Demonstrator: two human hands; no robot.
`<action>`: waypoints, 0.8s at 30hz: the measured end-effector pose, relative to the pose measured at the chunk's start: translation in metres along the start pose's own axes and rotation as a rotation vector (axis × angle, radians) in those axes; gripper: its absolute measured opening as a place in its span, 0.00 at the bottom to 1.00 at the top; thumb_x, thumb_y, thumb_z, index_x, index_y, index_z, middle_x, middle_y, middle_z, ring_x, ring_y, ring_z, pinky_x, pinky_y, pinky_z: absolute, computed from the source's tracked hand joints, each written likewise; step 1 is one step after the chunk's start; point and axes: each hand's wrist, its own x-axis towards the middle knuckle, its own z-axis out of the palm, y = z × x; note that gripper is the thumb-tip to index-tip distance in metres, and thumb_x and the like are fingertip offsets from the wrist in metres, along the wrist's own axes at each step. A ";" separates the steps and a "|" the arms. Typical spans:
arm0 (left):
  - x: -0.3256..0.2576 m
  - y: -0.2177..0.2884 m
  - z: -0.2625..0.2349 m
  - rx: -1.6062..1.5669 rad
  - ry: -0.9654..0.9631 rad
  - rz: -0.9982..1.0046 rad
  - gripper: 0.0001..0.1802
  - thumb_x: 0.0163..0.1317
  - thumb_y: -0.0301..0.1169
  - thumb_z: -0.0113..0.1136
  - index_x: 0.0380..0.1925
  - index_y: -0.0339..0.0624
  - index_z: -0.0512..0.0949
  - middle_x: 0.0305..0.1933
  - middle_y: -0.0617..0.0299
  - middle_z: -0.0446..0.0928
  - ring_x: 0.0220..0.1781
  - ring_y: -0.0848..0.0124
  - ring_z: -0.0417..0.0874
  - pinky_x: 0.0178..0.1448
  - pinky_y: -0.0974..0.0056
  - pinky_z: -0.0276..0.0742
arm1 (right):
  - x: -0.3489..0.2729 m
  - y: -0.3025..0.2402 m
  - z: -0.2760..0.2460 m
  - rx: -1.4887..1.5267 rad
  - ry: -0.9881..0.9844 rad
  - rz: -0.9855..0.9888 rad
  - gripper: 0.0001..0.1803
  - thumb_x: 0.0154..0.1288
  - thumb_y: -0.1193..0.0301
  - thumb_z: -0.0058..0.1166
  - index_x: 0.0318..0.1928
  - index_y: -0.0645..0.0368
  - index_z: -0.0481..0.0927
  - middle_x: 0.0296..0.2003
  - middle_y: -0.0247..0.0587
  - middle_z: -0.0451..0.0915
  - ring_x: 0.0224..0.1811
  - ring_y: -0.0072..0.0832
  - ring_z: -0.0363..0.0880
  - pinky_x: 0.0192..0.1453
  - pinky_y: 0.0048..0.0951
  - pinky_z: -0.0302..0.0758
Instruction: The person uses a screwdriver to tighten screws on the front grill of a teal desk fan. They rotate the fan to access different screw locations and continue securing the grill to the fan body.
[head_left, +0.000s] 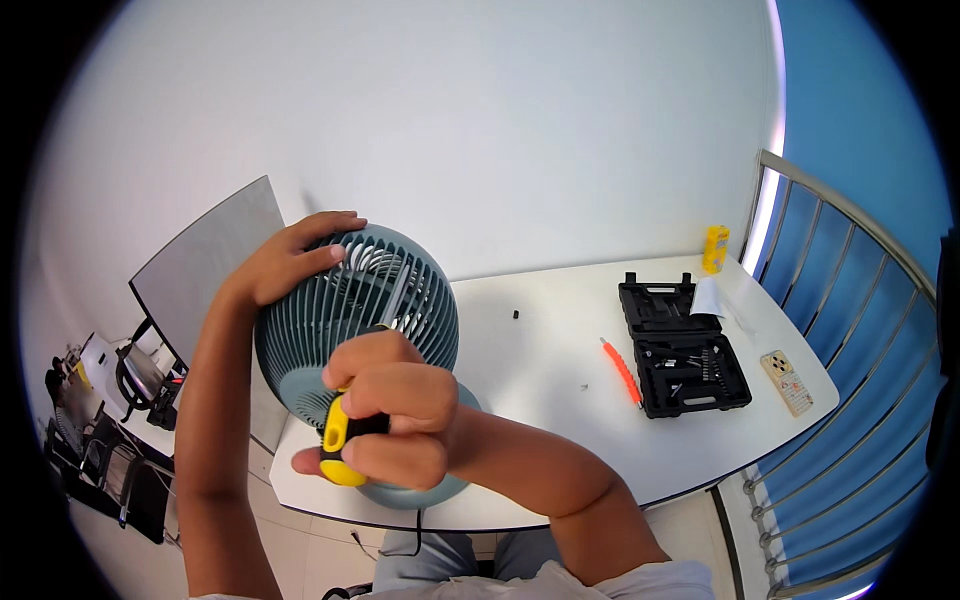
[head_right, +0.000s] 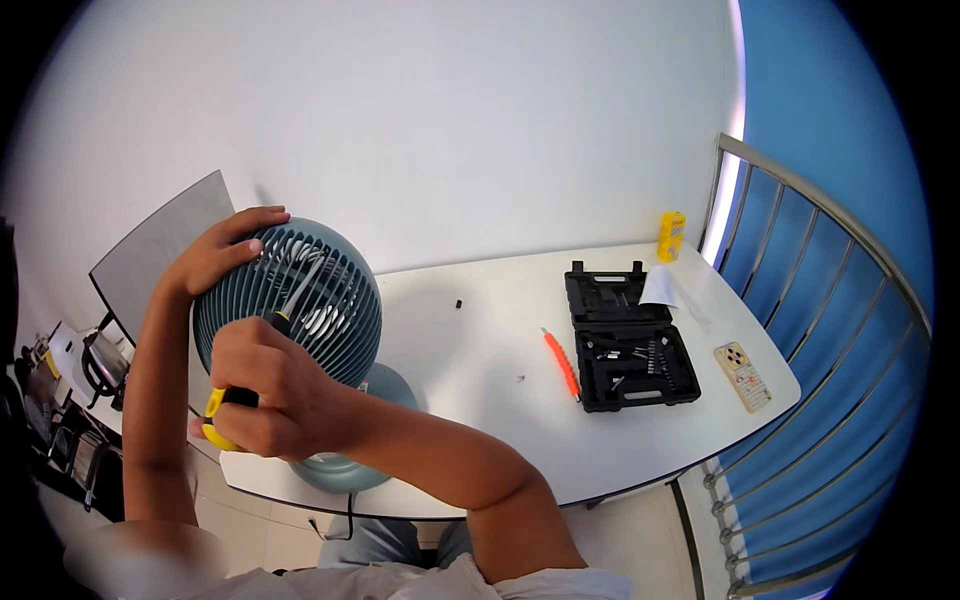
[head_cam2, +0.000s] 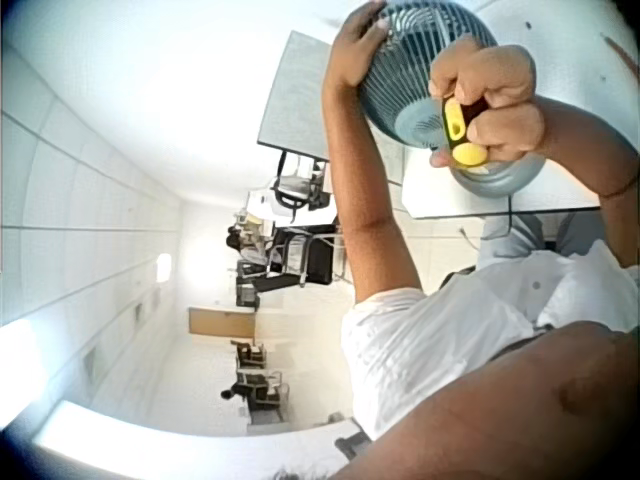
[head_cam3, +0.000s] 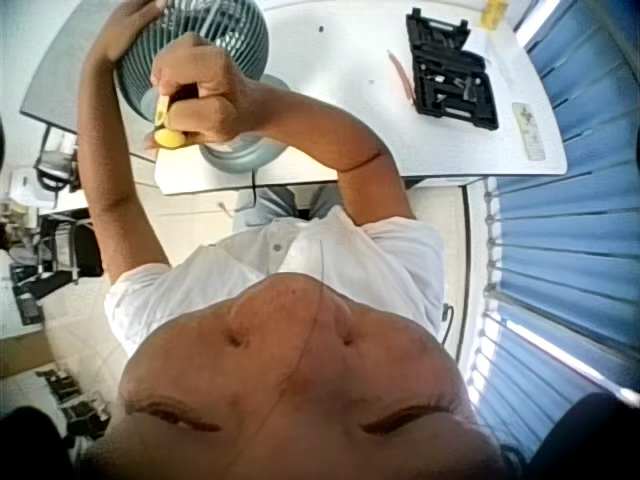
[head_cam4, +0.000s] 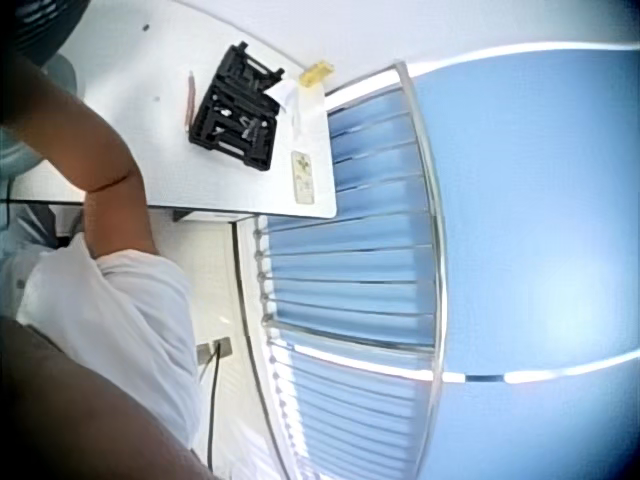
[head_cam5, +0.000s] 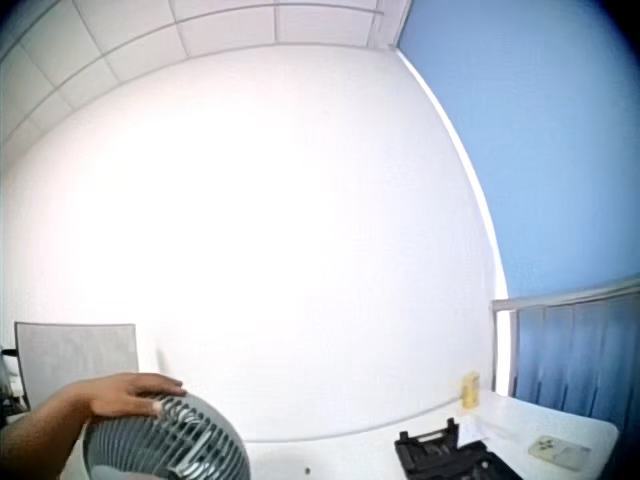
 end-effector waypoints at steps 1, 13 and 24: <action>0.000 0.000 0.000 0.007 -0.006 0.010 0.28 0.67 0.42 0.57 0.64 0.42 0.74 0.70 0.51 0.70 0.74 0.58 0.66 0.77 0.56 0.56 | 0.001 0.001 -0.002 -0.003 -0.003 -0.005 0.22 0.52 0.71 0.75 0.38 0.55 0.70 0.41 0.44 0.68 0.38 0.41 0.75 0.37 0.38 0.79; 0.003 0.004 0.000 -0.016 -0.022 0.041 0.30 0.66 0.43 0.56 0.63 0.38 0.74 0.70 0.49 0.70 0.74 0.57 0.65 0.78 0.56 0.53 | -0.014 -0.006 -0.004 -0.057 0.086 -0.024 0.17 0.63 0.73 0.57 0.48 0.48 0.64 0.39 0.40 0.79 0.38 0.36 0.79 0.40 0.40 0.74; 0.001 0.007 0.001 -0.028 -0.001 0.025 0.30 0.65 0.43 0.58 0.62 0.37 0.74 0.69 0.49 0.70 0.74 0.57 0.66 0.77 0.55 0.55 | -0.013 -0.006 -0.006 -0.059 0.100 -0.077 0.12 0.66 0.64 0.58 0.43 0.56 0.73 0.39 0.41 0.74 0.36 0.36 0.74 0.42 0.43 0.72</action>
